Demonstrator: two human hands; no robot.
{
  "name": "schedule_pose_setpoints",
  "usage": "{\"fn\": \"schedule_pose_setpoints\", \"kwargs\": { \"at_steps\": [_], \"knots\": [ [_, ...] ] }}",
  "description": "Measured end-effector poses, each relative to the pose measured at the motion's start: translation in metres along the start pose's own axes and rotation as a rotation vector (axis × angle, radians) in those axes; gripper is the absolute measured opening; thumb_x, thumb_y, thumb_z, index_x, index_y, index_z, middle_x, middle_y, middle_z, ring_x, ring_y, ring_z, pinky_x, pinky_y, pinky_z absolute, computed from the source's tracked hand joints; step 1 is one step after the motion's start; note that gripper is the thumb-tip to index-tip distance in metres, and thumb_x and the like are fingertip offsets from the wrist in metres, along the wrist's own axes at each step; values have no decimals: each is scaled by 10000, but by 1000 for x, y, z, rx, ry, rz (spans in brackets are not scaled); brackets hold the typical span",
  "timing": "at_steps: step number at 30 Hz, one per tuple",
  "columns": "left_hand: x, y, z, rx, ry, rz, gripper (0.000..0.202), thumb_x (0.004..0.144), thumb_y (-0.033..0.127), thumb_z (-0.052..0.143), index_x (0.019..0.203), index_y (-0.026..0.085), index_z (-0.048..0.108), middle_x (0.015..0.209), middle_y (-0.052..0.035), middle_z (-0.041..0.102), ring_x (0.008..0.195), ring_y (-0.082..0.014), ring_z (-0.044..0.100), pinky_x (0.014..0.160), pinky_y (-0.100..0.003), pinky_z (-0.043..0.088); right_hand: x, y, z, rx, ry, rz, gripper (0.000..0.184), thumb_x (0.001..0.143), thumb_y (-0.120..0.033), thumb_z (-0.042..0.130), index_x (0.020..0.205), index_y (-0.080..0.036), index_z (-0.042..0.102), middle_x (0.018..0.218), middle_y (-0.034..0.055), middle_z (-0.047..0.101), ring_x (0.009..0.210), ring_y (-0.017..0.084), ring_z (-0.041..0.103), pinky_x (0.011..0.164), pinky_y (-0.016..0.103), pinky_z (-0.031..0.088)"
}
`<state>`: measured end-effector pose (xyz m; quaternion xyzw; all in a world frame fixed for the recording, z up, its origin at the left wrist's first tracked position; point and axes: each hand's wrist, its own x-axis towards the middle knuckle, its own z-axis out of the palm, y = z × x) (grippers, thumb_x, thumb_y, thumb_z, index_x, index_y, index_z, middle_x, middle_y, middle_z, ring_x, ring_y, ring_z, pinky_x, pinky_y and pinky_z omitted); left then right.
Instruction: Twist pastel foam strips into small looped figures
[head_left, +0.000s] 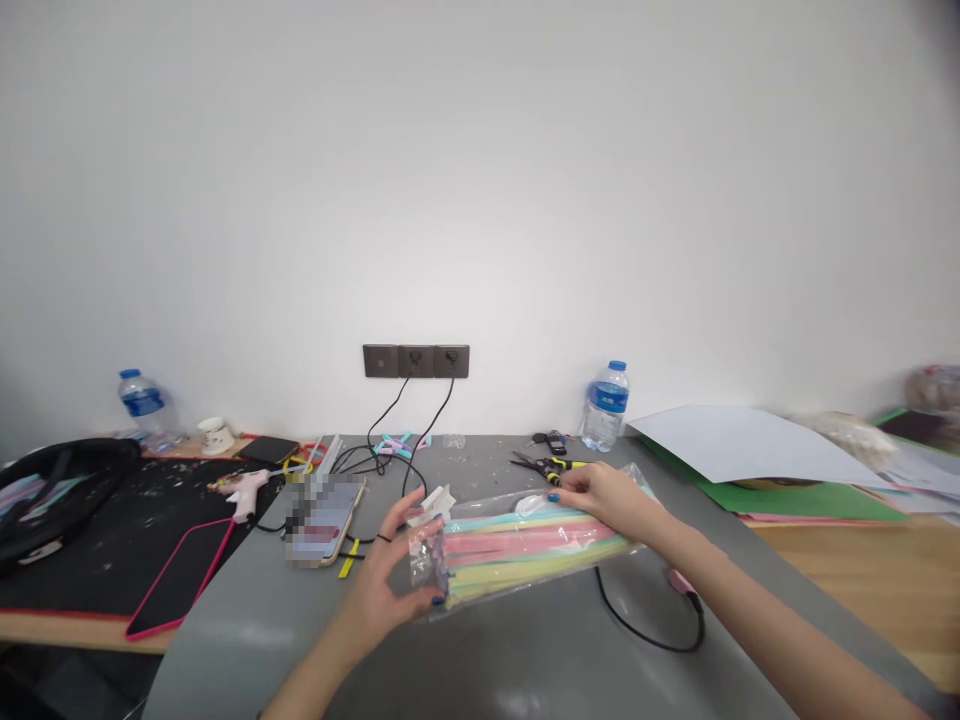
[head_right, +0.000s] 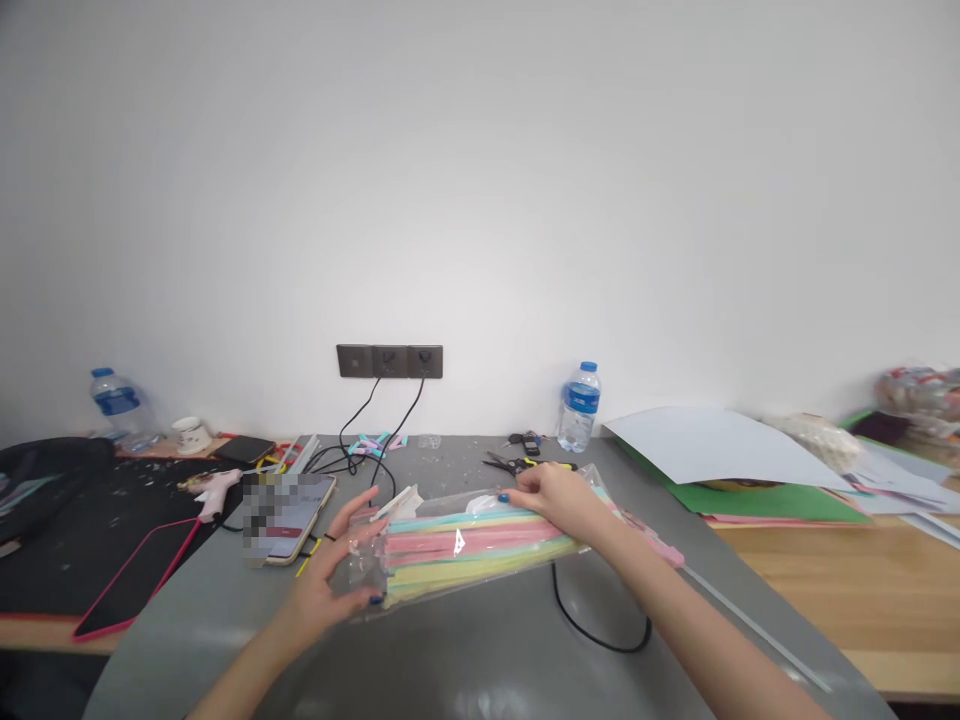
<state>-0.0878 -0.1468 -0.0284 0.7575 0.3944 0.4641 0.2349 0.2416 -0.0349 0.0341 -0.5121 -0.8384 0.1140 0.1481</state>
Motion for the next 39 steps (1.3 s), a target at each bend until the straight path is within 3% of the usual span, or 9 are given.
{"fn": "schedule_pose_setpoints", "kwargs": {
  "at_steps": [3, 9, 13, 17, 23, 29, 35, 39],
  "knots": [
    [-5, 5, -7, 57, -120, -41, 644, 771, 460, 664, 1360, 305, 453, 1560, -87, 137, 1366, -351, 278, 1091, -484, 294, -1, -5, 3, -43, -2, 4, 430, 833, -469, 466, 512, -205, 355, 507, -13, 458, 492, 138, 417, 493, 252, 240],
    [-6, 8, -8, -106, -148, -172, 578, 725, 354, 737, 1253, 247, 528, 1509, -144, 269, 1379, -319, 276, 1103, -468, 263, 2, -11, 13, -84, 32, 18, 460, 825, -519, 475, 509, -210, 344, 490, -17, 440, 481, 146, 428, 481, 249, 238],
    [-6, 6, -15, -320, -198, -238, 570, 717, 327, 747, 1236, 238, 528, 1535, -144, 211, 1393, -306, 255, 1076, -435, 313, 6, -12, 19, -58, 2, 23, 464, 827, -530, 465, 503, -213, 366, 468, -18, 449, 463, 149, 442, 475, 250, 234],
    [-6, 2, -19, -340, -321, -316, 715, 682, 350, 776, 1326, 265, 477, 1573, -111, 109, 1428, -309, 134, 1097, -445, 268, 7, -12, 23, -104, -4, 56, 465, 818, -532, 472, 505, -213, 347, 485, -9, 472, 489, 164, 470, 480, 247, 244],
    [-4, -6, -8, -247, -245, -316, 679, 678, 316, 777, 1298, 238, 511, 1534, -127, 261, 1417, -290, 194, 1130, -426, 192, 8, -10, 30, -165, 36, 89, 472, 831, -567, 440, 530, -214, 352, 521, 12, 527, 540, 193, 534, 485, 247, 251],
    [0, -6, -1, -169, -168, -269, 488, 741, 194, 667, 1221, 197, 579, 1495, -146, 338, 1382, -292, 292, 1095, -397, 277, 12, -8, 33, -147, 55, 53, 459, 834, -534, 449, 511, -217, 372, 497, 8, 509, 498, 184, 514, 465, 253, 246],
    [-6, -9, -9, -197, -392, -284, 707, 704, 296, 736, 1348, 203, 461, 1540, -147, 239, 1417, -317, 179, 1109, -469, 236, 17, -8, 37, -129, 19, 40, 429, 803, -507, 511, 497, -218, 429, 510, 25, 561, 523, 205, 553, 472, 259, 271],
    [-9, -10, -3, -263, -241, -355, 702, 723, 314, 724, 1358, 197, 450, 1460, -145, 395, 1343, -305, 351, 1097, -442, 280, 16, -11, 42, -148, 62, 25, 432, 818, -506, 512, 501, -219, 449, 508, 31, 581, 516, 209, 564, 466, 260, 265]
  ]
}}
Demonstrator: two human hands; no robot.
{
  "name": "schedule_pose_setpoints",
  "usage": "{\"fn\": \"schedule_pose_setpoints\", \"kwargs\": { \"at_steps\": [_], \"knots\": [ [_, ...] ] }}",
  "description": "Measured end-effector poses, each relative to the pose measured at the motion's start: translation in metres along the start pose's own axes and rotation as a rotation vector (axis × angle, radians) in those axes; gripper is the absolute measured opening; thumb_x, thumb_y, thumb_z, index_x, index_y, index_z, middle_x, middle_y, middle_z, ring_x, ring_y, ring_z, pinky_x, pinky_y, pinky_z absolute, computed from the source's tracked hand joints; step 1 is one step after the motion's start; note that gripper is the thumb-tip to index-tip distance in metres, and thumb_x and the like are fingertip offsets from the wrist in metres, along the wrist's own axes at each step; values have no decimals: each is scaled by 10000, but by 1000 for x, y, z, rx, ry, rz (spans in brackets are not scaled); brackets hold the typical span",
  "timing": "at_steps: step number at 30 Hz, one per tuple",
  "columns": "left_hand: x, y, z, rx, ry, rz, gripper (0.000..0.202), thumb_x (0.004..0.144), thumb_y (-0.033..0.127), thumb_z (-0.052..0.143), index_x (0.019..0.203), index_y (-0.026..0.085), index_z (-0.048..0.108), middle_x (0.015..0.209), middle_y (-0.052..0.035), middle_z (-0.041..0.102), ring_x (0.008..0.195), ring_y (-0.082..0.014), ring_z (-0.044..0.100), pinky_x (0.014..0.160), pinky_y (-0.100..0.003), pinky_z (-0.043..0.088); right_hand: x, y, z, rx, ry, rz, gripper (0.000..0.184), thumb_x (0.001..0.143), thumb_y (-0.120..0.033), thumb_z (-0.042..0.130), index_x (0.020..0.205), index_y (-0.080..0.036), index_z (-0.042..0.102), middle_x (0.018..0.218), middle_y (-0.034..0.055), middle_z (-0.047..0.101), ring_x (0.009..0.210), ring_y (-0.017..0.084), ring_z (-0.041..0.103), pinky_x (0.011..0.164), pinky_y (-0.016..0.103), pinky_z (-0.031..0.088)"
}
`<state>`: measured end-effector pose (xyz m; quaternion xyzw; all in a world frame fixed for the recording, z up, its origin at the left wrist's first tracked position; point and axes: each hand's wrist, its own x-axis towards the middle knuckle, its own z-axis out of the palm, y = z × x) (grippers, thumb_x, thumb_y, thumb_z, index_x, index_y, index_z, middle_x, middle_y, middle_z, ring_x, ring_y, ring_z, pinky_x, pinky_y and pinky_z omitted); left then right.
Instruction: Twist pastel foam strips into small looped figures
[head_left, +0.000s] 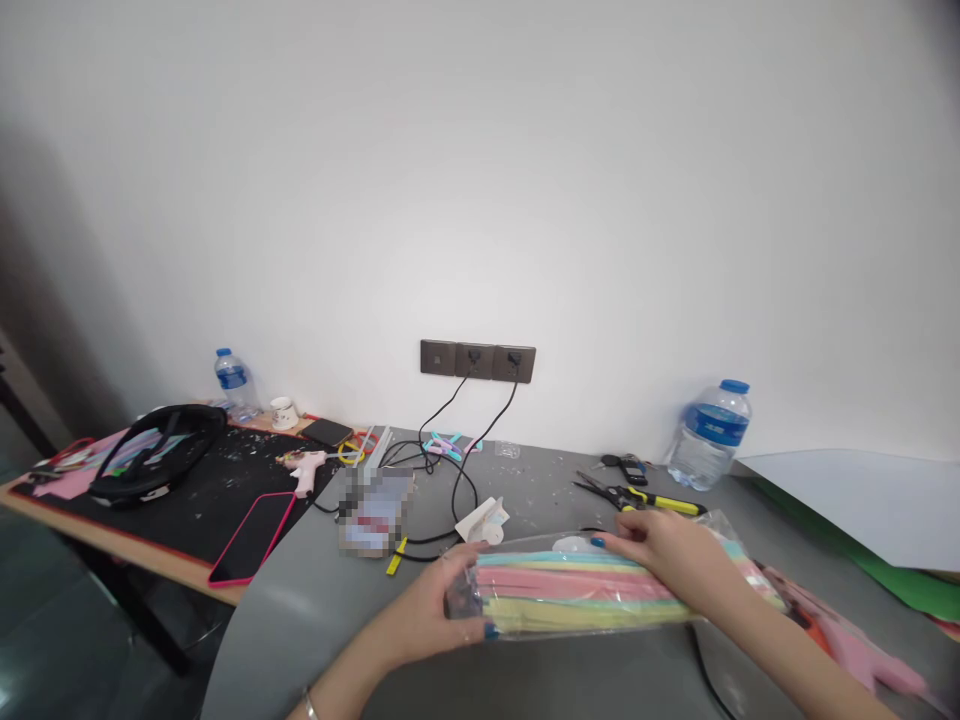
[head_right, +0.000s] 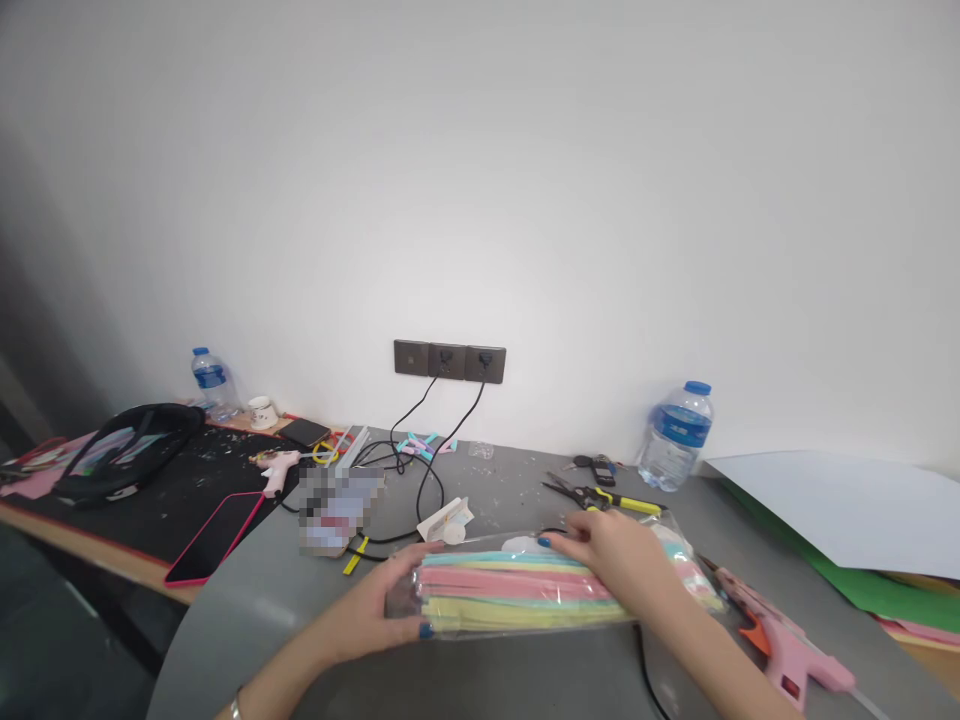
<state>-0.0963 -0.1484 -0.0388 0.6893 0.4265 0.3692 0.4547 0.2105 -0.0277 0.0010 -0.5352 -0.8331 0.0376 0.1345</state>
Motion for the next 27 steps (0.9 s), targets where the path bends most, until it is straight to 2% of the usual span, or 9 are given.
{"fn": "schedule_pose_setpoints", "kwargs": {
  "at_steps": [5, 6, 8, 10, 12, 15, 20, 24, 27],
  "knots": [
    [6, 0, 11, -169, 103, -67, 494, 768, 270, 658, 1243, 176, 558, 1206, -103, 623, 1095, -251, 581, 950, -357, 452, -4, -10, -3, -68, -20, 5, 453, 848, -528, 474, 522, -215, 445, 499, 31, 581, 516, 205, 560, 478, 258, 244],
    [7, -1, 12, -176, 105, -80, 460, 768, 257, 653, 1214, 176, 576, 1149, -90, 647, 1020, -229, 614, 897, -330, 482, -5, -11, -4, -77, -27, 6, 455, 849, -533, 472, 525, -214, 444, 503, 33, 586, 522, 206, 563, 481, 258, 244],
    [9, -3, 15, -197, 71, -137, 444, 751, 246, 658, 1184, 177, 582, 1036, -68, 672, 786, -170, 658, 686, -256, 529, -7, -13, -7, -97, -20, 6, 461, 848, -542, 473, 526, -212, 442, 515, 36, 596, 535, 207, 567, 486, 258, 242],
    [11, -6, 18, -233, 39, -221, 452, 727, 257, 666, 1160, 168, 575, 919, -47, 670, 529, -99, 592, 462, -191, 469, -9, -14, -8, -122, 7, 1, 471, 845, -549, 476, 519, -212, 438, 508, 35, 591, 533, 205, 561, 485, 259, 237],
    [13, -10, 21, -272, 43, -257, 437, 696, 277, 681, 1103, 144, 590, 840, -31, 644, 424, -54, 490, 376, -172, 424, -11, -13, -8, -146, 41, -12, 480, 843, -554, 477, 508, -213, 435, 482, 31, 570, 522, 203, 546, 482, 260, 233],
    [15, -17, 25, -309, 76, -251, 372, 651, 280, 698, 977, 114, 633, 781, -23, 611, 431, -42, 444, 380, -174, 443, -15, -12, -6, -164, 89, -48, 474, 838, -559, 486, 511, -216, 458, 464, 27, 552, 512, 202, 534, 485, 262, 239],
    [14, -24, 26, -307, 129, -266, 323, 633, 227, 674, 938, 122, 655, 751, -16, 621, 418, -45, 453, 386, -175, 426, -19, -9, -5, -169, 130, -99, 466, 851, -547, 475, 521, -220, 510, 475, 32, 567, 533, 212, 553, 512, 273, 260],
    [10, -20, 19, -206, 109, -285, 309, 646, 167, 606, 945, 122, 666, 712, -10, 640, 434, -73, 526, 376, -154, 371, -18, -4, -4, -118, 86, -88, 458, 856, -532, 474, 524, -221, 528, 481, 31, 583, 505, 204, 555, 503, 272, 257],
    [7, -15, 11, -199, 130, -251, 308, 633, 157, 596, 928, 121, 679, 725, -15, 657, 540, -111, 565, 433, -178, 438, -17, 1, -3, -95, 49, -78, 466, 860, -531, 467, 514, -220, 507, 482, 25, 575, 501, 201, 549, 497, 267, 248]
  ]
}}
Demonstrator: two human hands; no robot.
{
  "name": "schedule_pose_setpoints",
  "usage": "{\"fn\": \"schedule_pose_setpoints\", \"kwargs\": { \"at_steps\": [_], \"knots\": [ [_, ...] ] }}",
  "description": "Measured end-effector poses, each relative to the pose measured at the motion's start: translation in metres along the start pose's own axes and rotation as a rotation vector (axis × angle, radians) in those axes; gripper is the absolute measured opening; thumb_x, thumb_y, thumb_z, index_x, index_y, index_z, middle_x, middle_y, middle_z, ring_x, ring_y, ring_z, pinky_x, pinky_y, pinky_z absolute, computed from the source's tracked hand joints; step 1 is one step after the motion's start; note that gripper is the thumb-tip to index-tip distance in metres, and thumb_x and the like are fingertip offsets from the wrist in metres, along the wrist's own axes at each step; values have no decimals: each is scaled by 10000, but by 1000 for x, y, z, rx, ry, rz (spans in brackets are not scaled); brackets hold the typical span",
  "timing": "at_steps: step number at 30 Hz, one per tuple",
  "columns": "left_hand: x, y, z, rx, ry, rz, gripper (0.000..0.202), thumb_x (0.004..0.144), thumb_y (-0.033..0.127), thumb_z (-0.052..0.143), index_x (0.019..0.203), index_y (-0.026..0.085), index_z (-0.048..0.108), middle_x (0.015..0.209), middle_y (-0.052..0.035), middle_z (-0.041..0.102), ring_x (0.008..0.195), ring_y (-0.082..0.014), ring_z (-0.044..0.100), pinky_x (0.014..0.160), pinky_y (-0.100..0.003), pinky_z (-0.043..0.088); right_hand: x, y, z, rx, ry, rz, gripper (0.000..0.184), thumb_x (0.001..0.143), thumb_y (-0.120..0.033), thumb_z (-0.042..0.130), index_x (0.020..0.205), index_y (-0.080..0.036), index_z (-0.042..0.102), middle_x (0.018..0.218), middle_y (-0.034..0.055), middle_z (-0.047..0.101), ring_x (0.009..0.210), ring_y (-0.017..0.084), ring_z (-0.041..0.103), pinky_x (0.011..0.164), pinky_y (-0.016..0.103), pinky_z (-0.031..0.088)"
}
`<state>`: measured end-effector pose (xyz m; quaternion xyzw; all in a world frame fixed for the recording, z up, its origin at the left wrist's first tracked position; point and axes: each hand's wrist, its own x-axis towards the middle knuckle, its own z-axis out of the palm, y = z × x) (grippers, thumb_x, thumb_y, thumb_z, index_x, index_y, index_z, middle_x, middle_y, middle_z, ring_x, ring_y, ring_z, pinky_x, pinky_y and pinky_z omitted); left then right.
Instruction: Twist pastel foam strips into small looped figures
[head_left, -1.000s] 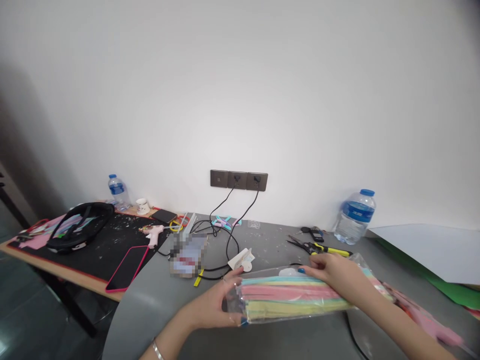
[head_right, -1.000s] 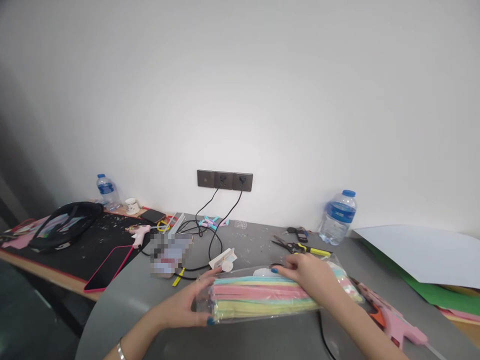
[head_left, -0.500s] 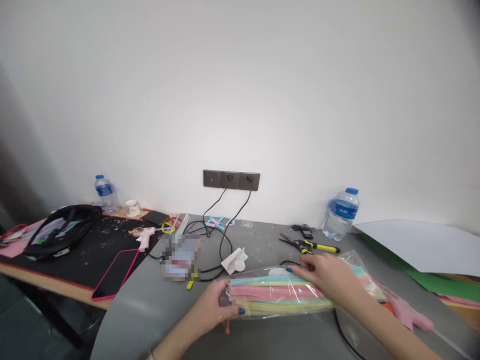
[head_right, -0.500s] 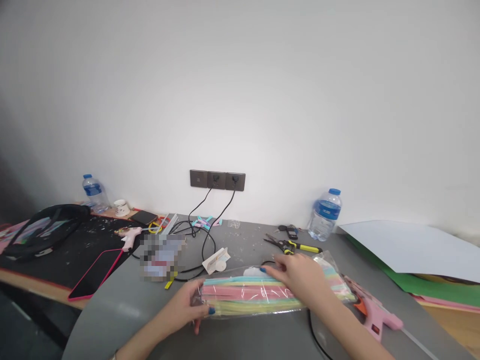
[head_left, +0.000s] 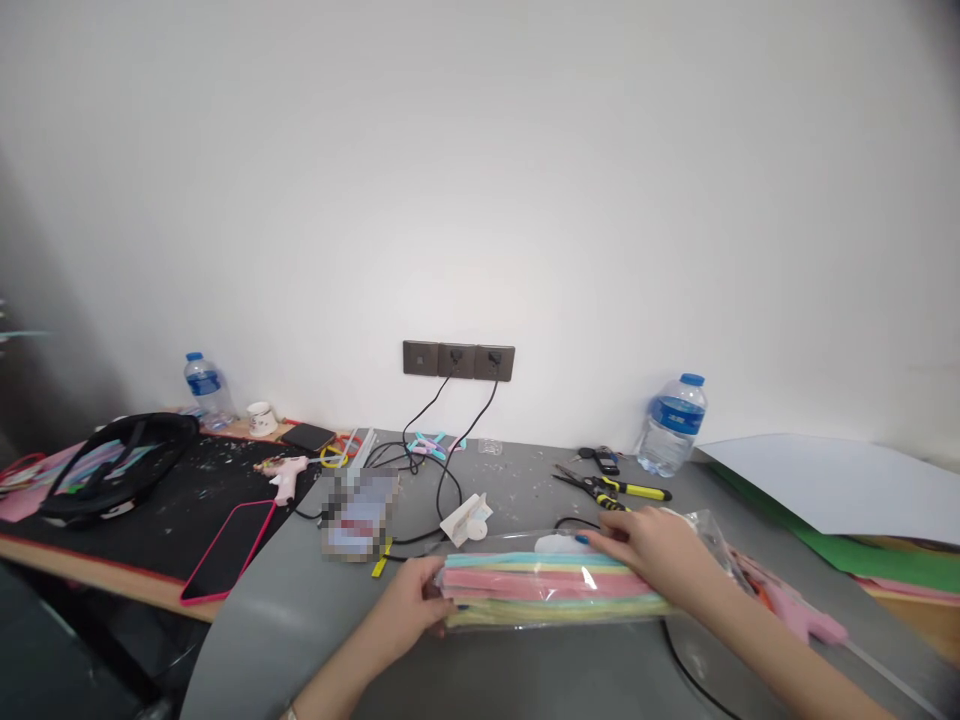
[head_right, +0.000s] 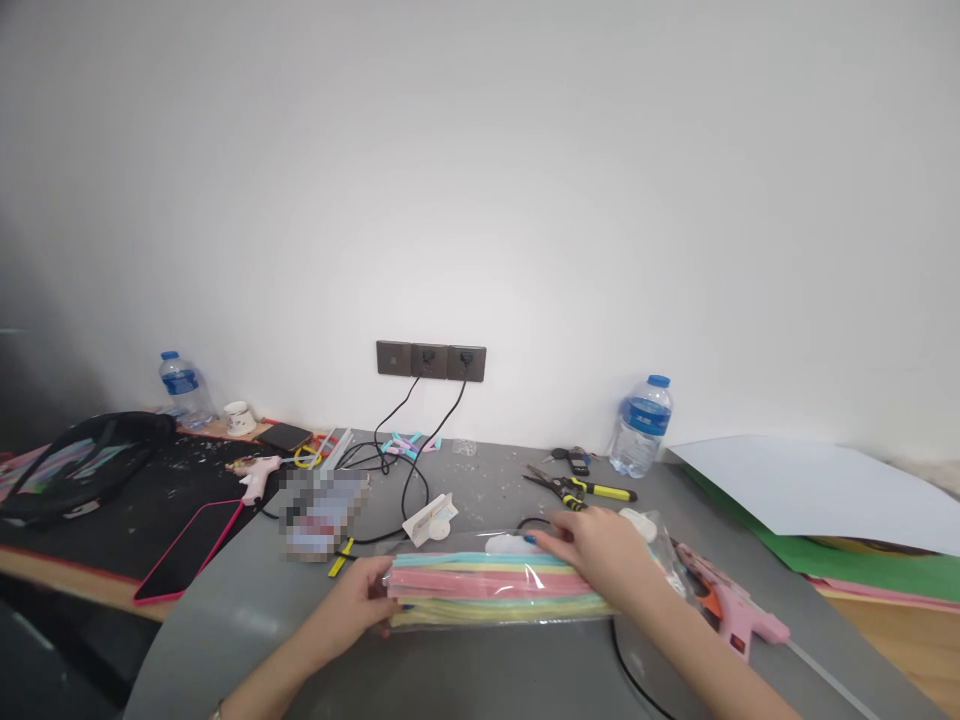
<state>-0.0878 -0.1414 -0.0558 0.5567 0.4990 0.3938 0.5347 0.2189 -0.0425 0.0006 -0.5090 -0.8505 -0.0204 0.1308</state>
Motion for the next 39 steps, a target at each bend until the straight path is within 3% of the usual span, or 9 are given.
{"fn": "schedule_pose_setpoints", "kwargs": {
  "at_steps": [8, 12, 15, 19, 22, 25, 31, 36, 39],
  "knots": [
    [-7, 2, -17, -49, 34, 94, 409, 672, 262, 676, 1059, 138, 636, 961, -86, 670, 812, -219, 612, 568, -266, 516, 3, 0, -5, 79, -57, 21, 478, 875, -530, 422, 516, -214, 422, 499, 12, 516, 501, 181, 491, 492, 262, 242],
    [-15, 10, -19, -47, 43, 283, 569, 709, 382, 722, 1224, 232, 533, 1379, -112, 448, 1199, -284, 483, 859, -332, 489, 5, 0, -4, 140, -81, 30, 466, 882, -492, 414, 512, -210, 407, 501, 3, 481, 490, 167, 463, 481, 263, 234],
    [-17, 14, -19, -7, -1, 363, 544, 695, 425, 742, 1176, 235, 574, 1429, -124, 384, 1267, -303, 418, 939, -349, 433, 5, 0, 0, 180, -131, 57, 460, 874, -489, 416, 510, -207, 408, 508, 4, 482, 486, 163, 459, 473, 262, 225],
    [-12, 11, -17, -52, 18, 409, 412, 679, 433, 757, 991, 193, 636, 1287, -134, 511, 1184, -298, 489, 952, -372, 412, 6, -1, 4, 204, -174, 58, 458, 875, -492, 402, 519, -204, 413, 526, 9, 499, 510, 167, 480, 476, 259, 222],
    [-6, 8, -16, -172, 21, 233, 447, 692, 434, 743, 1048, 209, 594, 1058, -76, 590, 973, -241, 590, 767, -343, 522, 12, 1, 8, 196, -158, 57, 475, 875, -509, 399, 513, -203, 424, 513, 9, 497, 497, 165, 474, 473, 261, 219],
    [2, 11, -15, -259, -53, 51, 553, 699, 399, 740, 1183, 248, 520, 1048, -51, 585, 845, -198, 624, 586, -279, 556, 22, 5, 15, 185, -143, 59, 493, 869, -538, 399, 513, -202, 452, 506, 13, 501, 488, 165, 470, 472, 264, 220],
    [19, 17, -15, -203, -13, 2, 568, 669, 339, 752, 1168, 193, 521, 988, -76, 634, 662, -188, 694, 416, -190, 491, 36, 9, 23, 198, -151, 31, 490, 877, -527, 386, 526, -195, 468, 517, 14, 501, 498, 161, 467, 492, 269, 231],
    [27, 8, -17, -74, 76, 11, 401, 696, 293, 697, 1054, 172, 563, 769, 22, 601, 357, -34, 501, 314, -135, 338, 43, 7, 22, 184, -181, 43, 475, 873, -516, 399, 520, -201, 436, 525, 14, 500, 525, 174, 485, 500, 272, 235],
    [28, 2, -19, 19, 122, -10, 327, 695, 233, 664, 1008, 168, 596, 730, 50, 562, 336, 2, 370, 315, -137, 320, 46, 7, 20, 179, -191, 50, 465, 862, -518, 417, 519, -203, 436, 531, 17, 512, 533, 180, 500, 499, 270, 241]
  ]
}}
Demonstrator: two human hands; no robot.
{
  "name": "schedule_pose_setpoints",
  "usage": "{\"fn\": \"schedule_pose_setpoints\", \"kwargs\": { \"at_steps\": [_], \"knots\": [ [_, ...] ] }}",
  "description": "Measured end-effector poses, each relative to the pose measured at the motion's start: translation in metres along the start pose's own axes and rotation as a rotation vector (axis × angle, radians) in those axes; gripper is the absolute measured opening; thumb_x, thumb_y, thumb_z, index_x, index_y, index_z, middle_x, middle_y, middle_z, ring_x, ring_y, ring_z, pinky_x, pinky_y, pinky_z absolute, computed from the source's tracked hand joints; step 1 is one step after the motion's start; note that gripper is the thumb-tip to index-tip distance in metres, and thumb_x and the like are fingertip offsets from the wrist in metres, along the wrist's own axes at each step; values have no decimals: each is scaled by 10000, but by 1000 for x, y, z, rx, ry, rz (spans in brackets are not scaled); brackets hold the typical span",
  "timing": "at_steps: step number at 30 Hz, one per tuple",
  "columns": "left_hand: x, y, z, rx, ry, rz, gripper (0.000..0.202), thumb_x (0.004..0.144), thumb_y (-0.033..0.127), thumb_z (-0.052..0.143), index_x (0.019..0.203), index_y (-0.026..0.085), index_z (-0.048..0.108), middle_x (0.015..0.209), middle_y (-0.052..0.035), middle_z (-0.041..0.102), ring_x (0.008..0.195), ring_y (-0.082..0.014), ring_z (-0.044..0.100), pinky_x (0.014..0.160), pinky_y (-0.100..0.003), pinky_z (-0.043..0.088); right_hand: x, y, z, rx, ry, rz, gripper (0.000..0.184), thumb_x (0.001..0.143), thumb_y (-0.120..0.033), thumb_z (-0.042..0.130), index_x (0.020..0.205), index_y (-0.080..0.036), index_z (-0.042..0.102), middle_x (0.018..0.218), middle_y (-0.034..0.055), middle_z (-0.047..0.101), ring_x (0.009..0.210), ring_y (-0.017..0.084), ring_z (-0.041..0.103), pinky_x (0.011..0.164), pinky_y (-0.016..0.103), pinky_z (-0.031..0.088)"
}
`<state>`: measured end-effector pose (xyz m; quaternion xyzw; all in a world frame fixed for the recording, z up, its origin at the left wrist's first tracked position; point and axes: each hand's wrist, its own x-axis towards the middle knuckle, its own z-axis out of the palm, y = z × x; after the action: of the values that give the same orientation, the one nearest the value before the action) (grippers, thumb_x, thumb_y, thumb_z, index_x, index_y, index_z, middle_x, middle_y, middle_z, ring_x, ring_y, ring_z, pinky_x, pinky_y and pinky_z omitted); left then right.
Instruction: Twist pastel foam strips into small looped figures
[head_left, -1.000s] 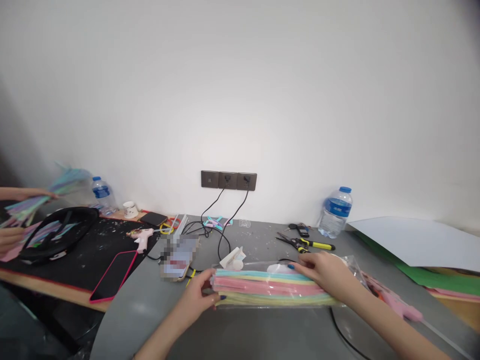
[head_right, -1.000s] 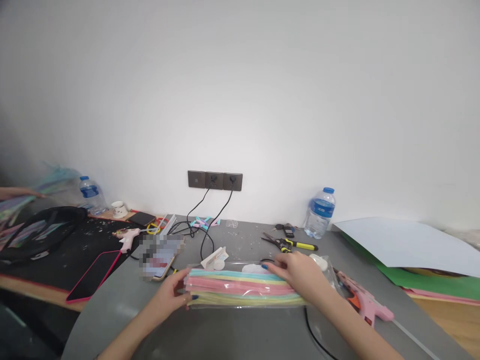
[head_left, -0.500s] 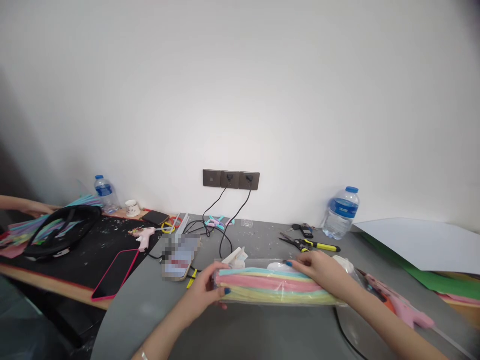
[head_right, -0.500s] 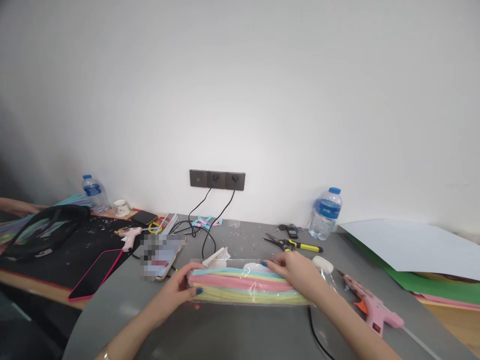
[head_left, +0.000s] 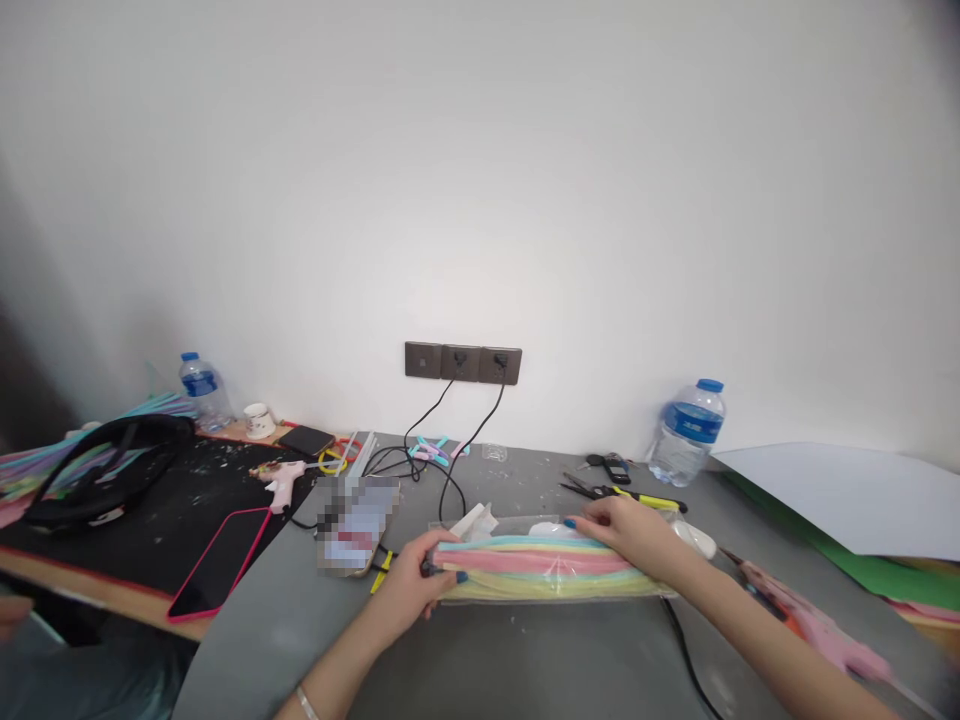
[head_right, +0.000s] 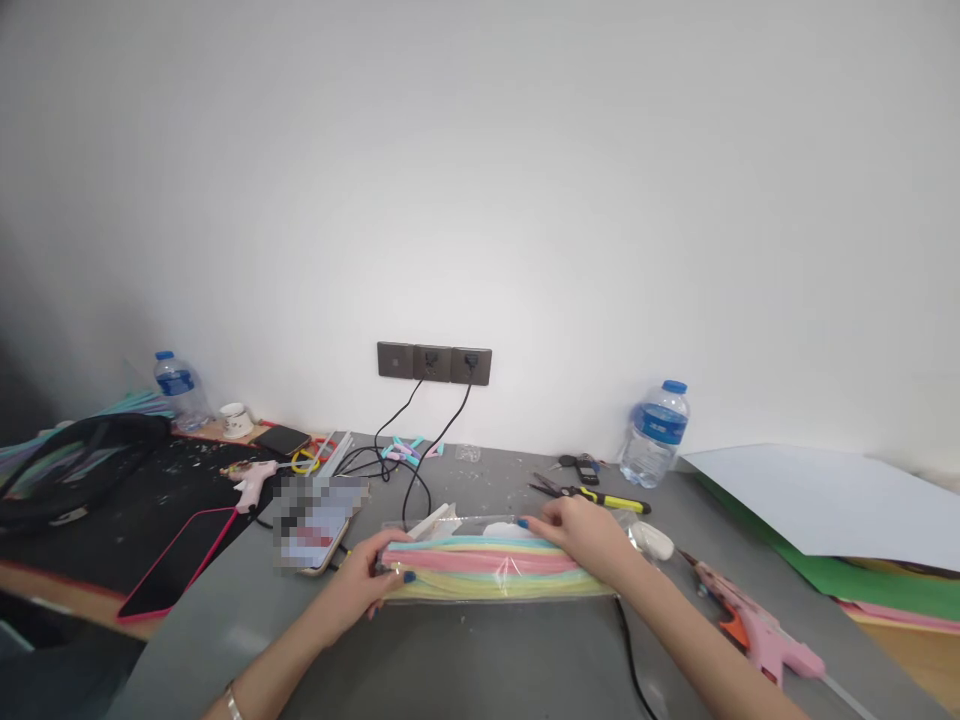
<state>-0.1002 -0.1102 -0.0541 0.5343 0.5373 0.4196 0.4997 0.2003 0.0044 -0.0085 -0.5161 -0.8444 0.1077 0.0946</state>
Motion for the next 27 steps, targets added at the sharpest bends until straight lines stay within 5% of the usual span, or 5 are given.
{"fn": "schedule_pose_setpoints", "kwargs": {
  "at_steps": [9, 12, 16, 22, 27],
  "knots": [
    [-3, -6, -8, -7, -84, 89, 460, 716, 284, 657, 1159, 177, 598, 953, -60, 606, 651, -128, 565, 455, -185, 414, 7, 14, -12, -11, 8, -23, 454, 860, -494, 425, 520, -211, 320, 490, -19, 384, 473, 145, 390, 483, 262, 206],
    [-5, -5, -9, 234, 85, 295, 469, 654, 190, 714, 1117, 235, 657, 1153, -88, 540, 923, -210, 575, 685, -276, 507, 7, 16, -12, 12, -17, -7, 462, 862, -504, 413, 529, -212, 284, 496, -28, 341, 473, 136, 347, 488, 262, 196],
    [-3, -5, -6, 480, 315, 544, 444, 676, 136, 700, 1102, 258, 673, 1006, -68, 566, 926, -220, 584, 838, -367, 501, 5, 19, -10, 68, -8, 11, 455, 858, -494, 418, 529, -211, 281, 510, -33, 320, 484, 130, 319, 491, 261, 194],
    [-1, 3, -5, 592, 256, 886, 379, 791, 170, 650, 1158, 254, 603, 1122, -90, 641, 1032, -227, 588, 883, -360, 500, 6, 29, -6, 122, -15, -14, 458, 847, -524, 395, 537, -210, 274, 525, -41, 287, 500, 120, 290, 501, 260, 194],
    [-2, 1, -5, 607, 171, 847, 418, 804, 166, 617, 1206, 253, 542, 1150, -94, 650, 1083, -229, 578, 895, -344, 506, 4, 31, -8, 168, -45, 6, 481, 819, -557, 423, 518, -205, 292, 509, -40, 305, 492, 112, 290, 494, 259, 198]
  ]
}}
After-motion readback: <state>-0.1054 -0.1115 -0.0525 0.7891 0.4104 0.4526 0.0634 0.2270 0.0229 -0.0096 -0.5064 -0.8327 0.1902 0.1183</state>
